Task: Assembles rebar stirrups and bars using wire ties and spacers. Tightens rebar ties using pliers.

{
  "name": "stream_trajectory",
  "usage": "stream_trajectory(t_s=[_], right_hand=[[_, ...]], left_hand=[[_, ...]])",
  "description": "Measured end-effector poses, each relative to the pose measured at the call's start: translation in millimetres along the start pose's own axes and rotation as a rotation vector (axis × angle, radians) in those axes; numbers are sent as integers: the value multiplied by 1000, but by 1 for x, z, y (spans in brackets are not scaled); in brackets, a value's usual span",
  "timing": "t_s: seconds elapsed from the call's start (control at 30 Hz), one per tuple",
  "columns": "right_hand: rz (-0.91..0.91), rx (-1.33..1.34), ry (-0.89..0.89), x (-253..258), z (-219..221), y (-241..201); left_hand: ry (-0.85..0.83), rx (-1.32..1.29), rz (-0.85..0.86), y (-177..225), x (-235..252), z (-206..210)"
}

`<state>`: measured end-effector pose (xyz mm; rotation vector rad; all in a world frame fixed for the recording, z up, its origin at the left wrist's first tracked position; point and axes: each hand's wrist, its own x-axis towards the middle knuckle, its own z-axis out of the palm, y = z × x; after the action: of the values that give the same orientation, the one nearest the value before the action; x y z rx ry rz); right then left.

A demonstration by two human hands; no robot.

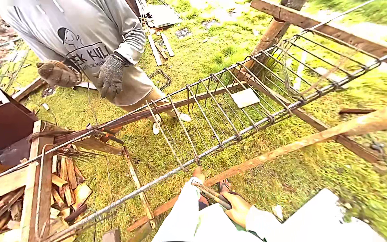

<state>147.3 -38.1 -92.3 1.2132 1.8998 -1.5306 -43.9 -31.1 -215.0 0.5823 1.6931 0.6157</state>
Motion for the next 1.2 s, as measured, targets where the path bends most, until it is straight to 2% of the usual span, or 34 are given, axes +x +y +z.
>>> stream_trajectory(t_s=[0.13,0.23,0.3,0.37,0.4,0.47,0.53,0.63,0.67,0.73,0.77,0.83,0.9,0.97,1.07,1.2], right_hand=[[7,136,2,2,8,0],[-20,75,-35,-1,2,-6],[-77,38,-106,-4,-7,-11],[-127,128,-86,1,-10,-1],[-97,204,-24,7,-8,5],[41,208,59,12,-8,5],[55,113,25,4,-13,-6],[-81,-27,-108,-10,-22,-13],[-69,51,-94,-9,-23,-11],[77,392,94,-4,-19,-1],[140,478,178,-1,-23,4],[141,343,164,-4,-45,12],[79,80,53,-16,-52,15],[26,-100,-50,-22,-53,8],[-14,-158,-99,-23,-44,2],[-40,-130,-64,-28,-51,-6]], left_hand=[[-25,-97,42,-15,-6,-1],[-15,-122,26,-8,-18,-2],[-32,-6,27,-7,-19,-4],[-45,201,-3,-2,-18,-6],[-38,343,-36,3,-18,-6],[-20,452,-58,0,-11,-5],[20,339,-80,6,-17,-1],[44,185,-77,4,-18,1],[41,183,-92,3,-14,1],[17,214,-138,5,-12,0],[13,227,-137,7,-12,-1],[30,255,-116,13,-13,0],[32,322,-122,21,-23,6],[97,265,-93,28,-24,5],[169,174,-53,29,-30,-8],[323,59,-46,37,-78,-29]])
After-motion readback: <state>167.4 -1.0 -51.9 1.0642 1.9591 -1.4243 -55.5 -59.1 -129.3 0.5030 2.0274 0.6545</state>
